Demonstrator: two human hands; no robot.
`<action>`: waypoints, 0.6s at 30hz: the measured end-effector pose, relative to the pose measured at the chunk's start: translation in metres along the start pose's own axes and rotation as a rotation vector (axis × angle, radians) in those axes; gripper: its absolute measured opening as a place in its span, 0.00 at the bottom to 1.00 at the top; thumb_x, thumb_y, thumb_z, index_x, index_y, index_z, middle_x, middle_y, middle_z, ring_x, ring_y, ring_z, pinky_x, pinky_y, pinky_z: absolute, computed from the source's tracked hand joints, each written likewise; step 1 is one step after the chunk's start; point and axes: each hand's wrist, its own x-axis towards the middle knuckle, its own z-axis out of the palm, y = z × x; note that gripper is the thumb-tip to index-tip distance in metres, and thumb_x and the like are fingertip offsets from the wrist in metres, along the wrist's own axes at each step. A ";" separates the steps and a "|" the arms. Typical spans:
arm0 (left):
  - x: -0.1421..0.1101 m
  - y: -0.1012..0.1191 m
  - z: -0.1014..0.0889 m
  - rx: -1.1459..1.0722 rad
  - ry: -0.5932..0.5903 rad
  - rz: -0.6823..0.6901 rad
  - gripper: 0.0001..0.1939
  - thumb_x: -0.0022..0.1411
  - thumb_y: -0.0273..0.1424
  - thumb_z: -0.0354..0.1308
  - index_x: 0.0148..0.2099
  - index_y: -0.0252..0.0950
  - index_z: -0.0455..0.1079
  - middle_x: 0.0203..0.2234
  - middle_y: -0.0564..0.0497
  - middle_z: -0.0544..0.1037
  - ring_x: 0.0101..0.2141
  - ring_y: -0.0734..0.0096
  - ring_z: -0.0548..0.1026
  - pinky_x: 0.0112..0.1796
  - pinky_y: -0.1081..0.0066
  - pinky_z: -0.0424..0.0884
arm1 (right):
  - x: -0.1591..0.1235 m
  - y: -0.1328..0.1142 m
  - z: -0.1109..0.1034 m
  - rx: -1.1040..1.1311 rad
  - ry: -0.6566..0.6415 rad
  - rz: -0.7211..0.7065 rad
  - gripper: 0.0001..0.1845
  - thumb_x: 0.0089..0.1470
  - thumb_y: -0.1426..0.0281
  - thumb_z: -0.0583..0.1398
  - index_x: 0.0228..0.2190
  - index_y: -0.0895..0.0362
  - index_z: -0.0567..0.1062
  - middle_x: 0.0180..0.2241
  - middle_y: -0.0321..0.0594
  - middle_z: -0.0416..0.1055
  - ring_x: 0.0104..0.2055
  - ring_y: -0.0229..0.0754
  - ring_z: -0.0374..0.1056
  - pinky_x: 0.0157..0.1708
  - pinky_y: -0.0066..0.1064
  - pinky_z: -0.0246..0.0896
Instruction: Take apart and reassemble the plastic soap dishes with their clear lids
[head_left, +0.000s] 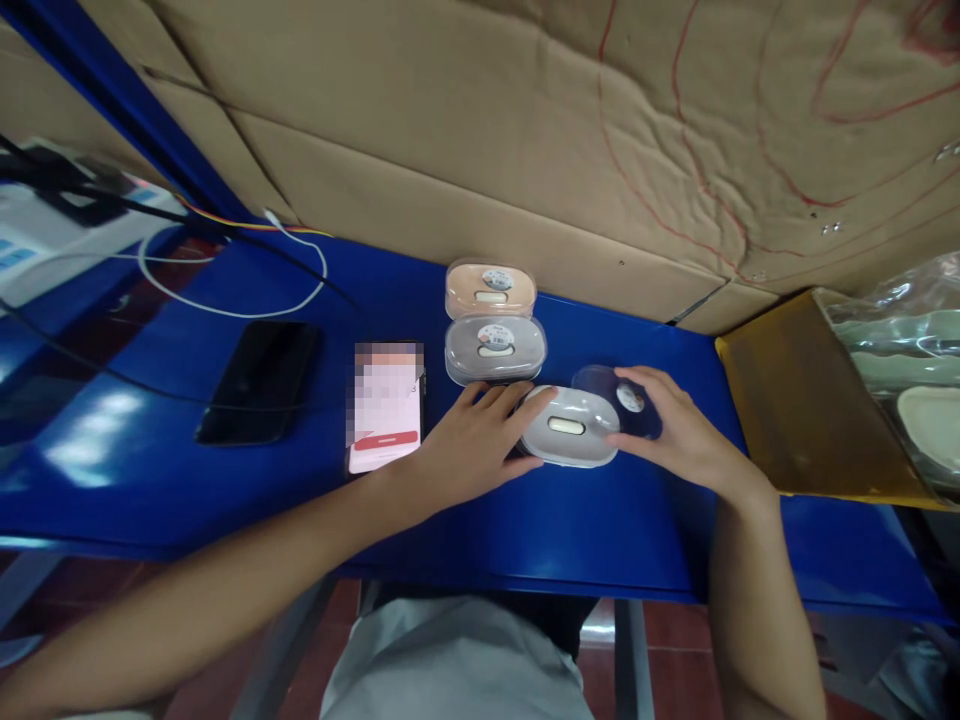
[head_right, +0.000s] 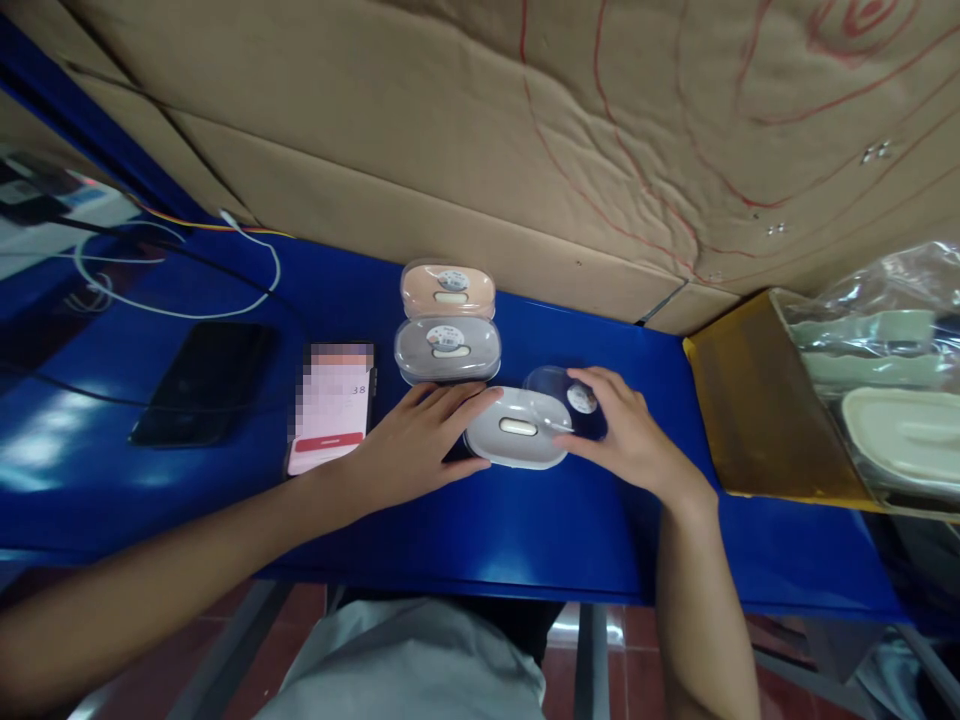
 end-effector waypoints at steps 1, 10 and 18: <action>0.000 0.000 0.000 -0.009 0.000 -0.004 0.42 0.68 0.41 0.68 0.74 0.35 0.54 0.67 0.38 0.70 0.64 0.49 0.71 0.63 0.52 0.63 | 0.000 -0.007 0.002 -0.008 -0.018 -0.017 0.44 0.60 0.43 0.64 0.69 0.42 0.59 0.69 0.50 0.62 0.70 0.65 0.59 0.66 0.63 0.58; -0.003 -0.003 0.004 0.009 0.054 0.011 0.40 0.71 0.46 0.64 0.75 0.35 0.54 0.65 0.36 0.72 0.62 0.46 0.73 0.61 0.49 0.65 | 0.003 -0.050 0.025 -0.016 -0.035 -0.127 0.47 0.62 0.46 0.64 0.73 0.40 0.52 0.70 0.51 0.58 0.71 0.67 0.56 0.66 0.65 0.57; -0.002 0.000 0.004 -0.006 0.042 -0.018 0.37 0.70 0.44 0.65 0.72 0.37 0.57 0.63 0.38 0.74 0.58 0.47 0.75 0.60 0.50 0.66 | 0.001 -0.057 0.024 -0.096 -0.027 -0.138 0.47 0.62 0.43 0.62 0.73 0.42 0.54 0.70 0.52 0.59 0.70 0.66 0.58 0.65 0.62 0.59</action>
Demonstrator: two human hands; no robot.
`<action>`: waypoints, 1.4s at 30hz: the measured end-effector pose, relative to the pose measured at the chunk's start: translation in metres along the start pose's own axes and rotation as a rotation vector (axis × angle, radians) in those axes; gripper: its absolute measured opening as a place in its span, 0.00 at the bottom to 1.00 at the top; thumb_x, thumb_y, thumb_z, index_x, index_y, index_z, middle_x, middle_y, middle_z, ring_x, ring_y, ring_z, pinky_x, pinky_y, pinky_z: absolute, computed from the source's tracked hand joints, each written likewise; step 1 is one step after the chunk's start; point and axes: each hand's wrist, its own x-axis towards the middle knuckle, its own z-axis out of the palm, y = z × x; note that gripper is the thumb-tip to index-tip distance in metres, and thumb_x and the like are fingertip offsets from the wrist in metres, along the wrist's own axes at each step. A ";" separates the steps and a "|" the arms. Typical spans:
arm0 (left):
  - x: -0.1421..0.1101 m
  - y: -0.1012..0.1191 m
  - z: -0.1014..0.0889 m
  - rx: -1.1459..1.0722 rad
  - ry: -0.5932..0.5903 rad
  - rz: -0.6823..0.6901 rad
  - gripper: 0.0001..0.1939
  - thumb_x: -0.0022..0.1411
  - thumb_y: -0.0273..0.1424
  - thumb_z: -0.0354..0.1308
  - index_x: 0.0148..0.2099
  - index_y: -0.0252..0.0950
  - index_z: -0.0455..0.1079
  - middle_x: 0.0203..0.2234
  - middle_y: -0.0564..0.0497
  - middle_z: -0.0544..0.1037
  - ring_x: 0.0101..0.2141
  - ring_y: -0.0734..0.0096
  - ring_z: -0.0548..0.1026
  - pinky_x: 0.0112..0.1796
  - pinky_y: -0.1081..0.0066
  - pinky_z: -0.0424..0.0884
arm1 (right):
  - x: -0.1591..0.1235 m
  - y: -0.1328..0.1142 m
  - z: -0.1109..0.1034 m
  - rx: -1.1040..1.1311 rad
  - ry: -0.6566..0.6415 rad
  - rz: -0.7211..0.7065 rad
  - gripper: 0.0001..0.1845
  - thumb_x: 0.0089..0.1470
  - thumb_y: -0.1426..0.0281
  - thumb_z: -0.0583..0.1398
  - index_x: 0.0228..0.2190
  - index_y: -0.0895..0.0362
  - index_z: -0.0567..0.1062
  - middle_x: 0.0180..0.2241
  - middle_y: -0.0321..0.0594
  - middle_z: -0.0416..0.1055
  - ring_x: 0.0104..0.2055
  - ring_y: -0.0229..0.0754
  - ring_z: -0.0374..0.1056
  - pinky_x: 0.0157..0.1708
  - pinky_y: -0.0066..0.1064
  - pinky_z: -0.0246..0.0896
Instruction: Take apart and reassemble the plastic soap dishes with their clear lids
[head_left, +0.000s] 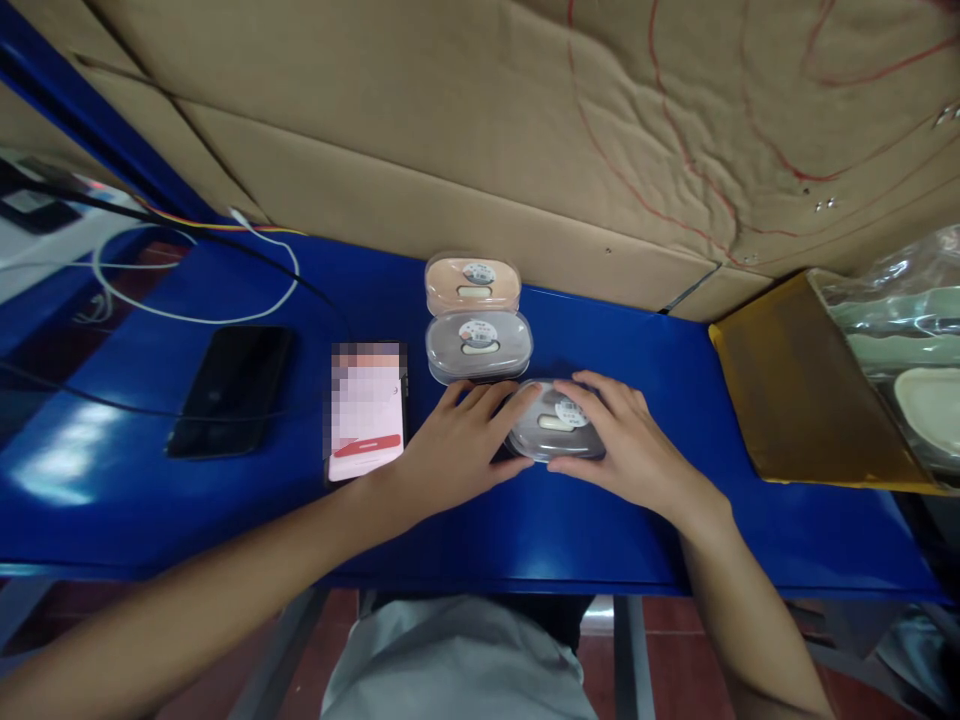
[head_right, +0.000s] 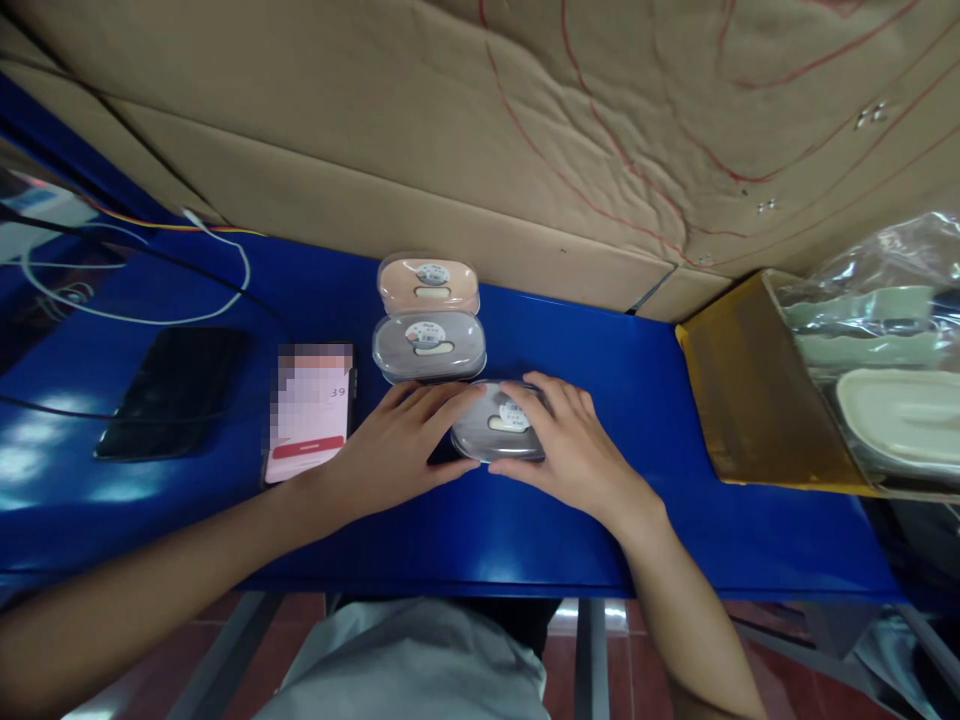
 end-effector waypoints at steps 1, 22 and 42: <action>0.000 0.001 0.000 -0.010 -0.006 -0.004 0.37 0.69 0.43 0.65 0.72 0.36 0.57 0.63 0.38 0.74 0.58 0.47 0.76 0.59 0.51 0.66 | -0.001 0.000 -0.001 -0.002 -0.009 -0.003 0.47 0.62 0.43 0.62 0.74 0.41 0.53 0.70 0.51 0.59 0.70 0.66 0.58 0.65 0.62 0.59; 0.002 -0.001 -0.002 -0.031 -0.017 -0.043 0.40 0.67 0.37 0.65 0.74 0.33 0.55 0.63 0.36 0.73 0.59 0.45 0.75 0.60 0.48 0.67 | 0.000 -0.004 -0.001 -0.137 0.013 -0.054 0.44 0.67 0.45 0.58 0.73 0.53 0.55 0.70 0.58 0.58 0.72 0.63 0.56 0.66 0.58 0.55; 0.001 -0.002 -0.002 -0.015 -0.030 -0.030 0.38 0.70 0.41 0.63 0.74 0.35 0.54 0.63 0.36 0.73 0.60 0.45 0.74 0.59 0.49 0.67 | -0.002 -0.004 0.006 -0.053 -0.014 -0.006 0.43 0.69 0.45 0.55 0.74 0.49 0.49 0.72 0.56 0.53 0.74 0.63 0.51 0.68 0.61 0.53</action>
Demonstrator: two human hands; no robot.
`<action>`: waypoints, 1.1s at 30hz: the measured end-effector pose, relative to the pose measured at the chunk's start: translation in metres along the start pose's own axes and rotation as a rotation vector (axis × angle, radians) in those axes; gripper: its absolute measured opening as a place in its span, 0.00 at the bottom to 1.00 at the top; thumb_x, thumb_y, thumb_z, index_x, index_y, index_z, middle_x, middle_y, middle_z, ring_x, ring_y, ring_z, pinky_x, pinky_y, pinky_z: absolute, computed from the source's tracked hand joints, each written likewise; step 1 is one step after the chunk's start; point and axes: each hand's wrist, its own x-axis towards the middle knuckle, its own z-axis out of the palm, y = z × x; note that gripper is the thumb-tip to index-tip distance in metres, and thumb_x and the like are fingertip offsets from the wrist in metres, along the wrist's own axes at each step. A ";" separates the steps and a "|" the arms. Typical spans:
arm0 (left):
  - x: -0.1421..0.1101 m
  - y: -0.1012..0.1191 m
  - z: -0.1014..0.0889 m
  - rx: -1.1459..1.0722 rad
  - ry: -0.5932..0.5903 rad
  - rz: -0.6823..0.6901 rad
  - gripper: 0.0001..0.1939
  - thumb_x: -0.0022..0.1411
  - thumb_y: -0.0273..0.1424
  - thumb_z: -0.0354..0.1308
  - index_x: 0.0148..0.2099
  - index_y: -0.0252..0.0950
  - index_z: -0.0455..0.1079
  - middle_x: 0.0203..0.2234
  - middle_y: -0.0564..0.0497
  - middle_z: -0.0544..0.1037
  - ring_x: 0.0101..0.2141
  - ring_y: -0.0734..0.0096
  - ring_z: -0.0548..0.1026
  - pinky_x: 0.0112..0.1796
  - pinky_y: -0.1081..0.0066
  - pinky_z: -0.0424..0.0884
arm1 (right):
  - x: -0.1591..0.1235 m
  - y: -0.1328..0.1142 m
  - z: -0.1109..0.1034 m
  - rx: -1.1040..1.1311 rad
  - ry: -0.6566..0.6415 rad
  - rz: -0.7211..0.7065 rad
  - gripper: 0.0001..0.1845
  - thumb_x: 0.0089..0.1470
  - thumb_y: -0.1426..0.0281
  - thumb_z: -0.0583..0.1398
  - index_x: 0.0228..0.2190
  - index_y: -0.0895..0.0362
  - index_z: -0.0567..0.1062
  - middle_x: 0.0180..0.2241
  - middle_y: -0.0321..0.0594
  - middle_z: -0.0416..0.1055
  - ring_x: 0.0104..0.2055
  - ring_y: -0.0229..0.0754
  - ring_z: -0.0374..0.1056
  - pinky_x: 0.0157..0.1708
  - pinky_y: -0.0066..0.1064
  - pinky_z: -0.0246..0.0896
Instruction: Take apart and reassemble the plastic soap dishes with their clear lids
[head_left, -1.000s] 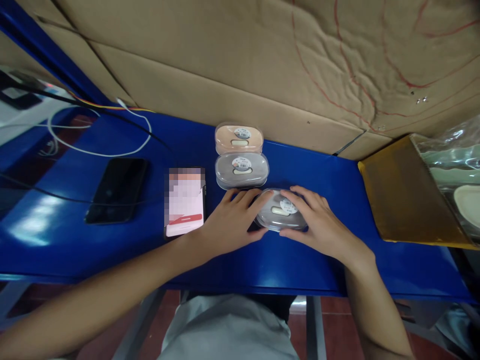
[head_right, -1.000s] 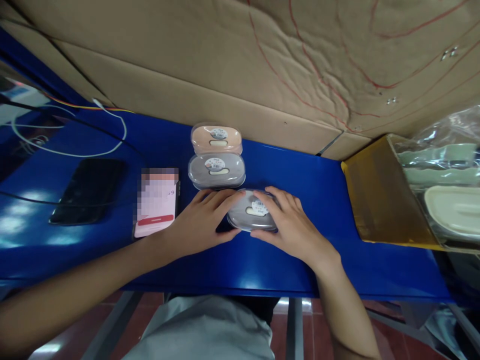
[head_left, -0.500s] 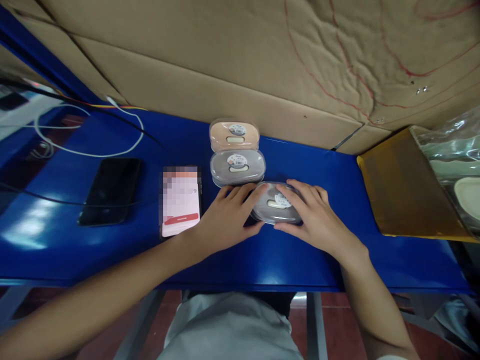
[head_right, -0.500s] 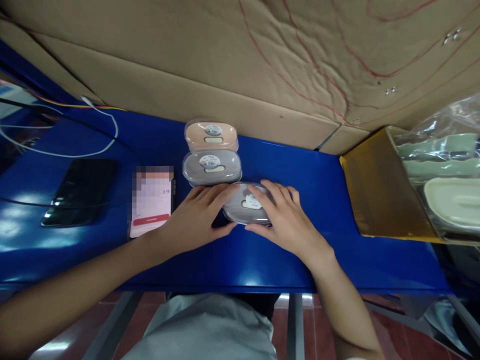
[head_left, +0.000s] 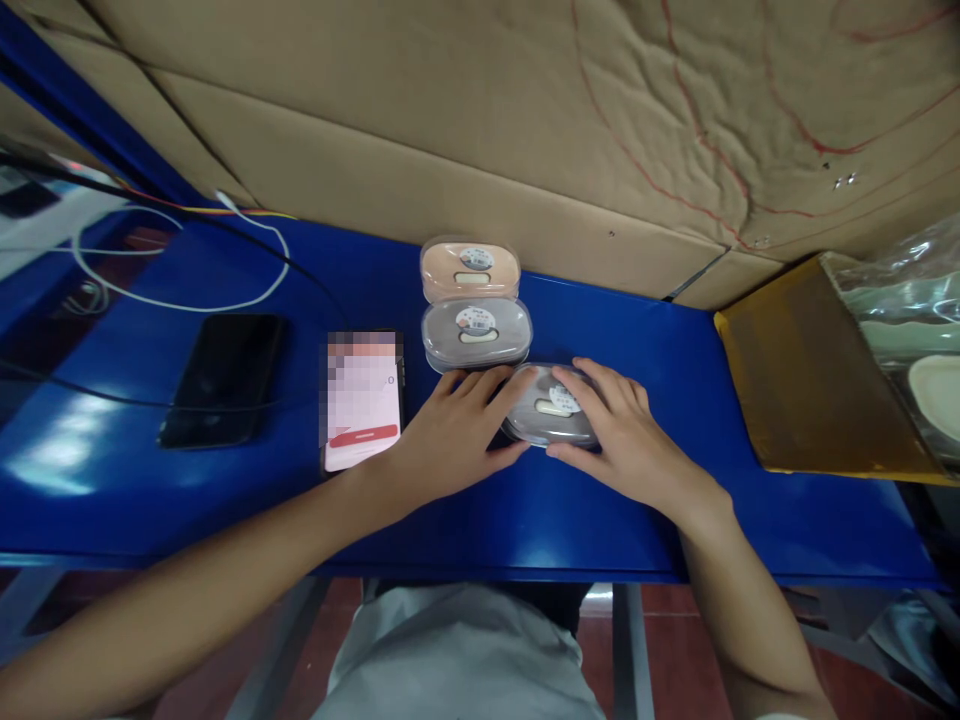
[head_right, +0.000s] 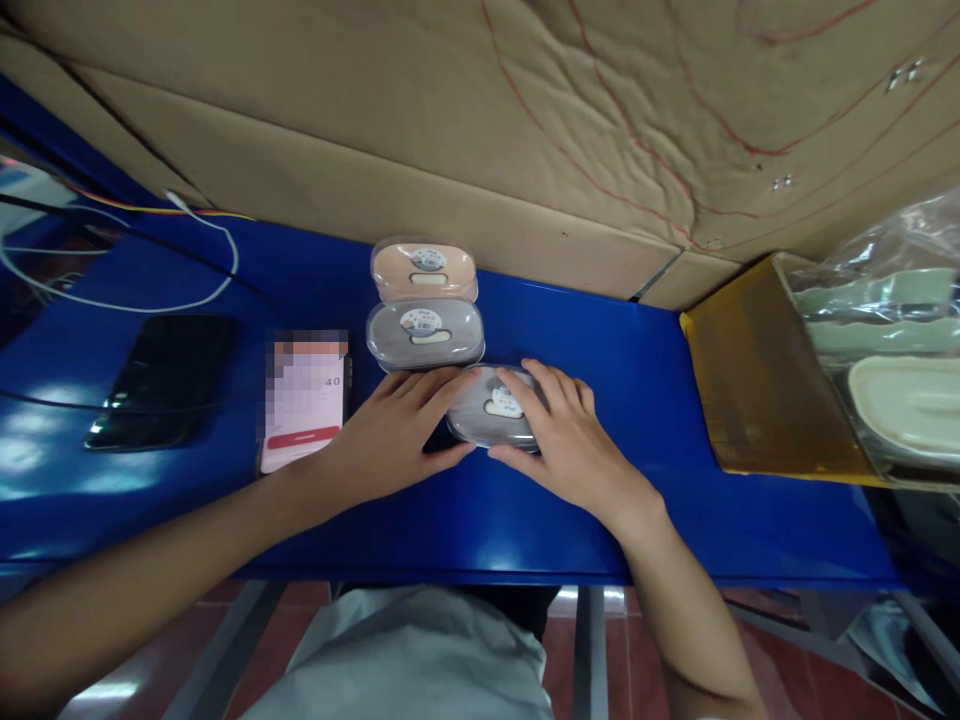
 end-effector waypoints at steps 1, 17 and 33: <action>0.000 0.000 0.000 -0.002 0.000 0.000 0.38 0.70 0.41 0.63 0.74 0.35 0.54 0.63 0.36 0.73 0.60 0.45 0.74 0.59 0.49 0.67 | 0.000 0.000 0.000 -0.001 -0.001 0.000 0.43 0.69 0.45 0.55 0.74 0.49 0.49 0.73 0.57 0.52 0.74 0.63 0.50 0.68 0.61 0.53; -0.001 0.000 0.001 0.004 -0.015 -0.002 0.40 0.70 0.41 0.63 0.75 0.32 0.53 0.64 0.33 0.72 0.60 0.43 0.74 0.59 0.48 0.66 | 0.003 0.007 -0.003 0.004 0.030 -0.060 0.44 0.67 0.44 0.57 0.74 0.48 0.52 0.72 0.55 0.56 0.74 0.61 0.52 0.68 0.59 0.53; 0.000 -0.002 0.002 -0.054 0.001 -0.008 0.39 0.70 0.42 0.63 0.76 0.38 0.52 0.64 0.37 0.71 0.62 0.44 0.72 0.60 0.48 0.67 | 0.003 0.006 -0.003 0.072 -0.053 -0.026 0.44 0.70 0.46 0.54 0.75 0.45 0.44 0.75 0.54 0.47 0.77 0.61 0.44 0.71 0.61 0.48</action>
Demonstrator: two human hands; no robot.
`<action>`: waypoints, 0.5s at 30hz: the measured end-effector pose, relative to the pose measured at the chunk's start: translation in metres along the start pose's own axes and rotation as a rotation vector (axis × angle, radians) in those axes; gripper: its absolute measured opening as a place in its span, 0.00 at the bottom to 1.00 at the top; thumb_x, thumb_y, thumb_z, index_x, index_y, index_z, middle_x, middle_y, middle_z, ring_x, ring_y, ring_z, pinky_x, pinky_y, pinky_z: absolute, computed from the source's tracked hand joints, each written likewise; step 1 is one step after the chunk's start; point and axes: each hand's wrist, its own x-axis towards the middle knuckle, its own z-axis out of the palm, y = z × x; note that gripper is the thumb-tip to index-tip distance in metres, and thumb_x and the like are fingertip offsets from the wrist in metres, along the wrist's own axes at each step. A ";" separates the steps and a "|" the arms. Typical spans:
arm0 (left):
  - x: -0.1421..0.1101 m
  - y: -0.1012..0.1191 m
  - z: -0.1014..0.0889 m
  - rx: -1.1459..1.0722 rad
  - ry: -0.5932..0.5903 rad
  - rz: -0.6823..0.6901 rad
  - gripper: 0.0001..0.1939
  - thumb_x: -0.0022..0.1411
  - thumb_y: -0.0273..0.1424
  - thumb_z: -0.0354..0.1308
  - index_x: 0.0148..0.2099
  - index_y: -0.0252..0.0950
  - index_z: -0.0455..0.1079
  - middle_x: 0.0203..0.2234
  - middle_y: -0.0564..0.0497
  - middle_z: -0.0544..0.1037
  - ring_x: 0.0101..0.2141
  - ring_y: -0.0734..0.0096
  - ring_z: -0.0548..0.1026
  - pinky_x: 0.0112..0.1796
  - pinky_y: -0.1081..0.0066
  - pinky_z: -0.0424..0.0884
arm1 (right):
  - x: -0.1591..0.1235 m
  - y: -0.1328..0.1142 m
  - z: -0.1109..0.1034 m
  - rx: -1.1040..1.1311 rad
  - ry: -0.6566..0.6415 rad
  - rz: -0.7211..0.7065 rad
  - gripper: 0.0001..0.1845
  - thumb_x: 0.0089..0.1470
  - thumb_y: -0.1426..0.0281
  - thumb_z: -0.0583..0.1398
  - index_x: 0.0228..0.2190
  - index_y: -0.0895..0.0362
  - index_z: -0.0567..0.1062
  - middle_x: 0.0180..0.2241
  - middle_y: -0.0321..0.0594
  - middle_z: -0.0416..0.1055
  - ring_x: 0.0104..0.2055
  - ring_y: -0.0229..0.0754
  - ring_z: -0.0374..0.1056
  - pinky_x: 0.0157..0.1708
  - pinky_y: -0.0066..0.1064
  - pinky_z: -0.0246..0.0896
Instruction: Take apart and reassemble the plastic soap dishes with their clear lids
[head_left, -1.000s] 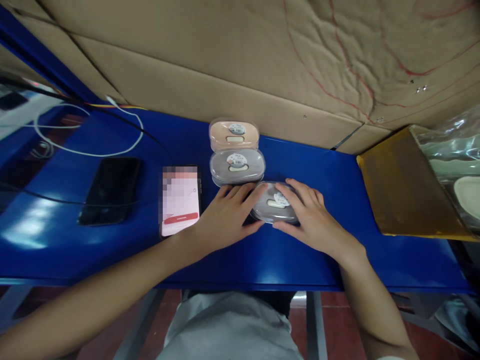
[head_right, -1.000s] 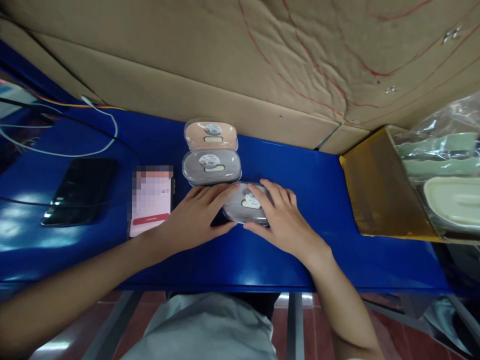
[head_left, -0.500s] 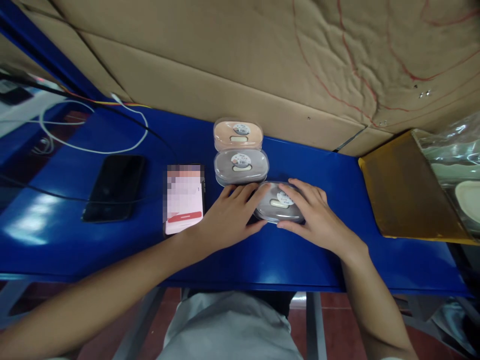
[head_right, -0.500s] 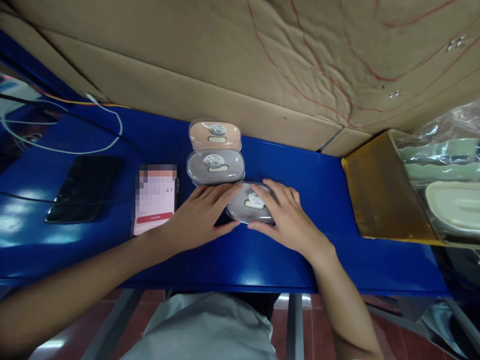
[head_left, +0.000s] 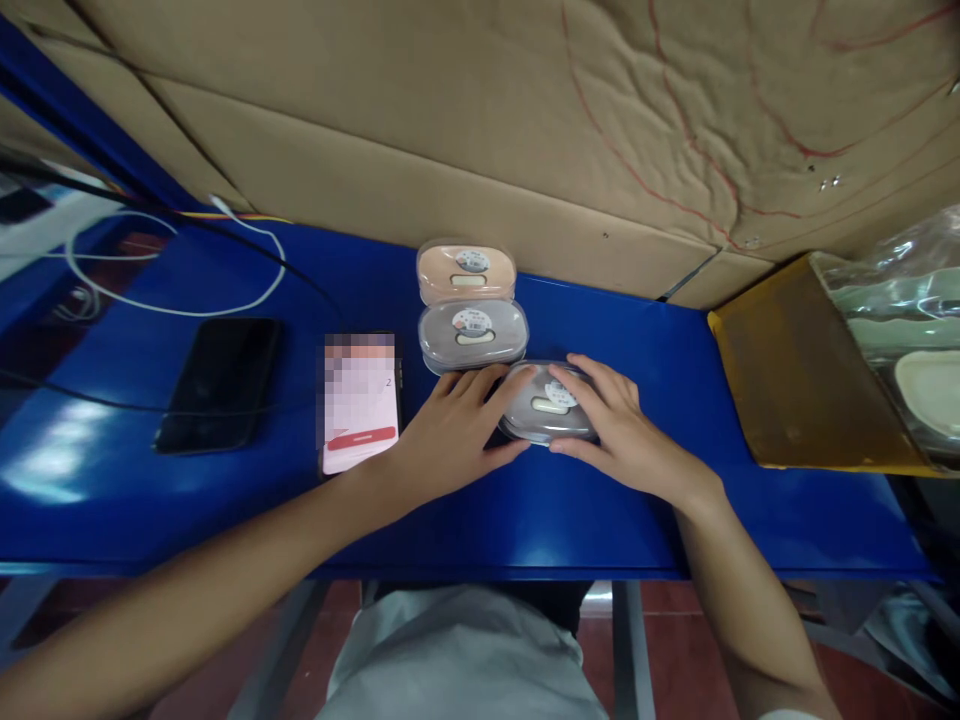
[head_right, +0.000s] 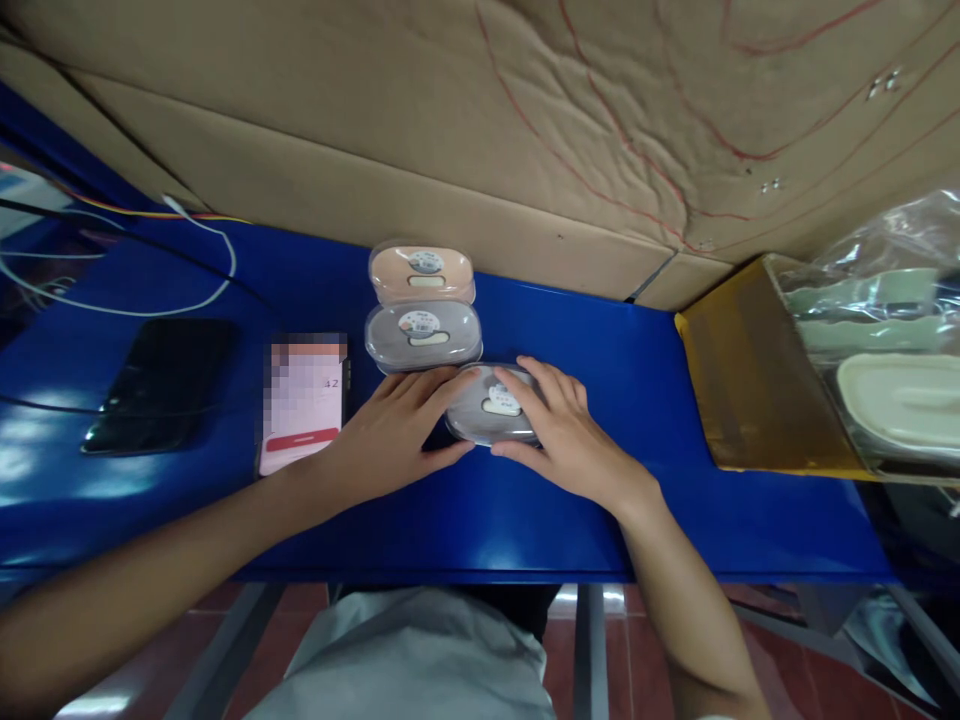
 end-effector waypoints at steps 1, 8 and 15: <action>0.000 0.000 0.000 -0.005 0.010 0.001 0.40 0.70 0.43 0.63 0.76 0.39 0.52 0.64 0.37 0.71 0.62 0.44 0.72 0.61 0.48 0.67 | 0.000 0.001 0.000 0.000 0.001 -0.006 0.44 0.70 0.46 0.54 0.75 0.46 0.43 0.75 0.54 0.46 0.77 0.61 0.43 0.71 0.60 0.47; 0.000 -0.001 0.003 -0.019 0.047 0.005 0.41 0.71 0.45 0.64 0.76 0.39 0.50 0.65 0.37 0.71 0.63 0.44 0.71 0.61 0.47 0.67 | -0.007 0.002 -0.004 -0.017 -0.026 0.003 0.42 0.73 0.50 0.52 0.76 0.44 0.37 0.76 0.54 0.43 0.78 0.62 0.40 0.71 0.63 0.48; 0.000 -0.001 0.002 -0.020 0.053 0.007 0.40 0.70 0.45 0.64 0.76 0.40 0.52 0.65 0.38 0.72 0.63 0.45 0.72 0.61 0.48 0.66 | -0.004 0.003 -0.003 0.008 -0.029 -0.001 0.45 0.70 0.48 0.55 0.76 0.43 0.39 0.75 0.53 0.45 0.78 0.62 0.42 0.71 0.63 0.48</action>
